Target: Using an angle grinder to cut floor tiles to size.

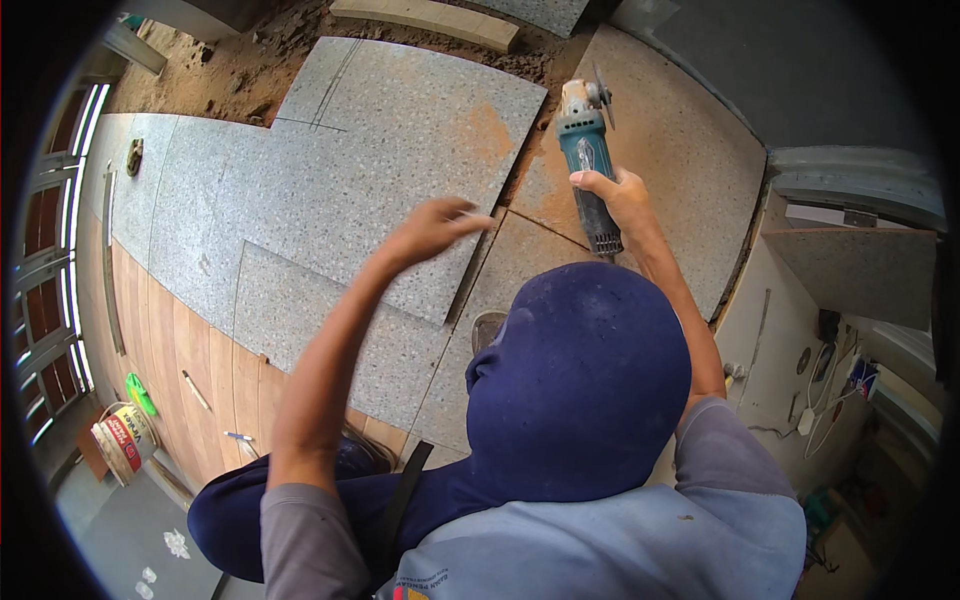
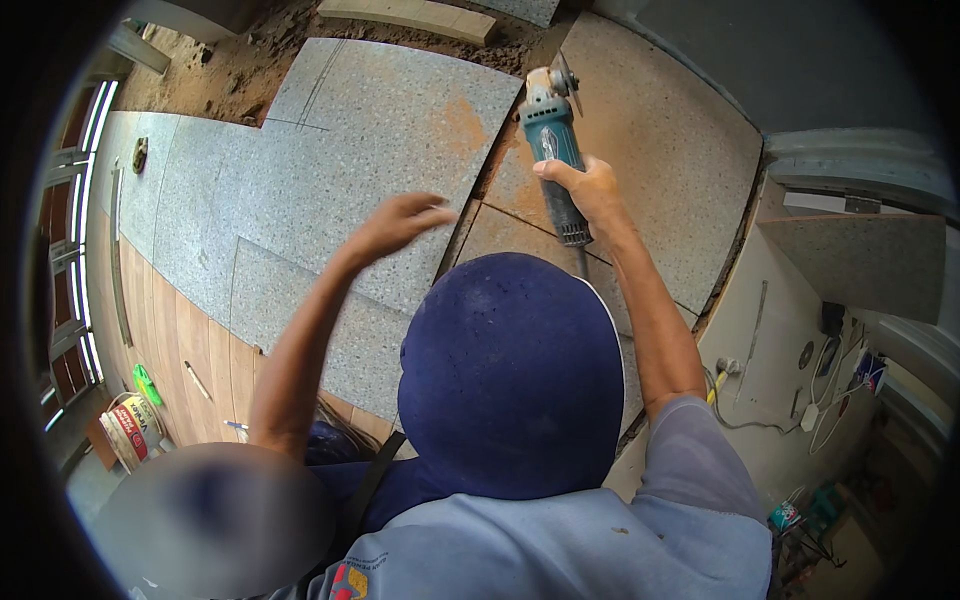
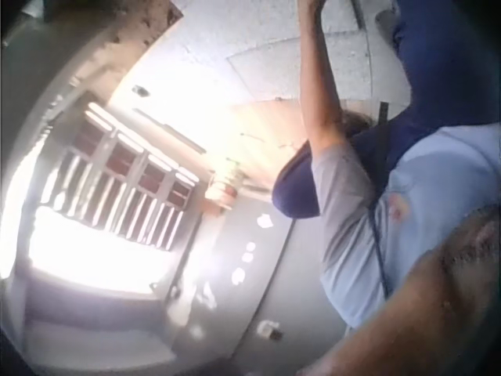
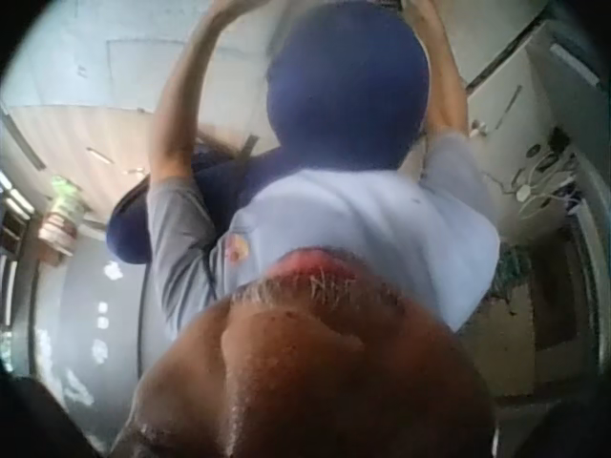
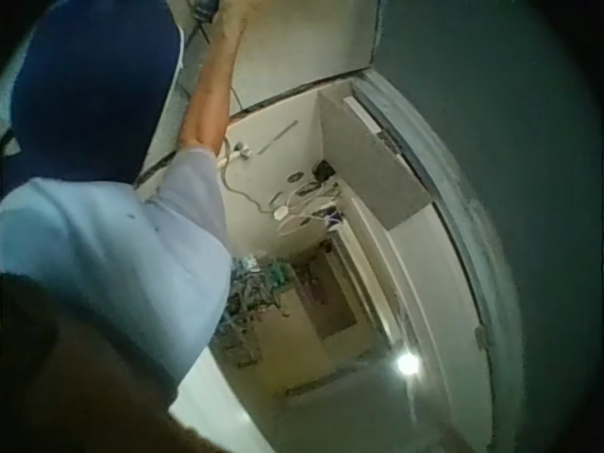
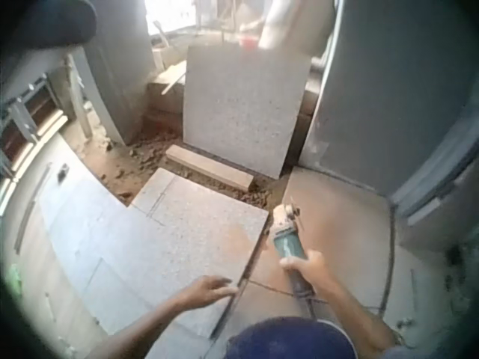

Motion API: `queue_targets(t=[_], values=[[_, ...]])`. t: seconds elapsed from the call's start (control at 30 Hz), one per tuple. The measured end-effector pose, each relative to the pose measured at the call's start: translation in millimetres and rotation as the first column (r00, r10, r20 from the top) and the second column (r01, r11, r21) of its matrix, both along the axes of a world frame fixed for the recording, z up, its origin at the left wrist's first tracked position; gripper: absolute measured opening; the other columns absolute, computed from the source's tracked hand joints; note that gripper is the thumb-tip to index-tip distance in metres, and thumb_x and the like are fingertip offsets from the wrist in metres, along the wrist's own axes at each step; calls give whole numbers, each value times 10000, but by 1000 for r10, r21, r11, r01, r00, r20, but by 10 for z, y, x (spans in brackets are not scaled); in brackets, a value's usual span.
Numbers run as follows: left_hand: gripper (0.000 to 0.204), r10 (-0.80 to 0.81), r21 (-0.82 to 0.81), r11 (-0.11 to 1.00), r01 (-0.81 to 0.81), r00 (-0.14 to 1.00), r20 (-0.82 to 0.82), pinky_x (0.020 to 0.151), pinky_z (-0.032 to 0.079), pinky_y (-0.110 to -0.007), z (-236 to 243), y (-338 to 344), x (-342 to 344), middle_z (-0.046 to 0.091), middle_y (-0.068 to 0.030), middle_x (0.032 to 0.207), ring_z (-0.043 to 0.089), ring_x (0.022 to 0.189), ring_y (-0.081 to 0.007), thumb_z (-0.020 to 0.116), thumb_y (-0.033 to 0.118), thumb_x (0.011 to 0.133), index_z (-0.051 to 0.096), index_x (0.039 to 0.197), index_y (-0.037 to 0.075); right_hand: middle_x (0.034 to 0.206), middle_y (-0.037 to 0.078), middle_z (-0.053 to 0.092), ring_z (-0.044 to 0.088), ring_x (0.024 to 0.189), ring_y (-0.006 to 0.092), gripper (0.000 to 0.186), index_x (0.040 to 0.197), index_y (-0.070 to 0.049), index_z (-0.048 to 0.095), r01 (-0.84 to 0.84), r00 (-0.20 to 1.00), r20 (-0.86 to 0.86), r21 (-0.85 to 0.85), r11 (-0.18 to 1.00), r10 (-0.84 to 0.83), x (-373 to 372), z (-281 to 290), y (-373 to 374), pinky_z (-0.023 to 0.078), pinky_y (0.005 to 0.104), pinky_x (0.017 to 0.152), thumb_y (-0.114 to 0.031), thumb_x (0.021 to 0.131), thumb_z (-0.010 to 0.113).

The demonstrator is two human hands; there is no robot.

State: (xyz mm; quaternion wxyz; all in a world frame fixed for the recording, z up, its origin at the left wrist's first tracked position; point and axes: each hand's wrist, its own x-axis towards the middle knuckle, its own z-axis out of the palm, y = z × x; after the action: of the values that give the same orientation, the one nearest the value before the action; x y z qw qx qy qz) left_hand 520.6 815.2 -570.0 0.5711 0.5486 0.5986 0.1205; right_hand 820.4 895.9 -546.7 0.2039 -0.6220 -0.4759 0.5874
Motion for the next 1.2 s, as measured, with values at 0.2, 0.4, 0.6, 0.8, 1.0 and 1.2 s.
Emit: queue_targets(t=[0.2, 0.4, 0.6, 0.8, 1.0, 1.2], values=[[759, 132, -149, 988, -45, 749, 649, 932, 540, -396, 454, -88, 1035, 642, -219, 1224, 616, 1162, -284, 768, 471, 868, 541, 1347, -72, 834, 113, 655, 652, 667, 156, 661, 1099, 38, 610, -3, 923, -385, 27, 1000, 13, -378, 487, -61, 553, 264, 610, -496, 741, 758], [659, 240, -37, 950, -310, 648, 723, 729, 562, -312, 686, 40, 1037, 609, -84, 955, 646, 789, -181, 830, 340, 788, 502, 1220, -34, 919, 131, 674, 704, 804, 201, 725, 1198, 40, 571, -46, 725, -685, 47, 998, 66, -706, 689, 18, 606, 304, 736, -544, 786, 696], [838, 375, 208, 818, -536, 772, 514, 941, 496, -402, 741, -14, 1032, 581, -195, 1117, 618, 1088, -311, 803, 250, 690, 441, 1402, -2, 967, 144, 692, 715, 806, 213, 647, 1207, 38, 567, 117, 924, -381, 229, 966, -22, -957, 851, 242, 595, 325, 722, -473, 850, 739], [715, 340, -123, 913, -389, 560, 755, 656, 584, -306, 765, -22, 847, 623, -93, 936, 668, 832, -174, 861, 334, 724, 508, 1241, -11, 961, 154, 665, 712, 820, 217, 671, 1213, 43, 578, 175, 853, -516, 139, 975, -79, -1021, 825, 137, 599, 345, 754, -483, 837, 756], [687, 376, 61, 863, -501, 720, 584, 586, 579, -311, 808, -30, 872, 617, -109, 918, 672, 740, -187, 802, 298, 707, 498, 1224, -38, 983, 209, 687, 736, 919, 279, 746, 1251, 71, 544, 127, 821, -571, 244, 961, 36, -1039, 847, 235, 608, 371, 807, -557, 884, 709], [675, 431, 169, 815, -554, 776, 462, 669, 561, -331, 769, 31, 902, 633, -122, 930, 673, 783, -208, 793, 288, 698, 513, 1220, -37, 974, 201, 698, 743, 805, 253, 758, 1219, 65, 559, 117, 878, -479, 216, 969, 1, -1080, 845, 257, 630, 323, 698, -626, 919, 638]])
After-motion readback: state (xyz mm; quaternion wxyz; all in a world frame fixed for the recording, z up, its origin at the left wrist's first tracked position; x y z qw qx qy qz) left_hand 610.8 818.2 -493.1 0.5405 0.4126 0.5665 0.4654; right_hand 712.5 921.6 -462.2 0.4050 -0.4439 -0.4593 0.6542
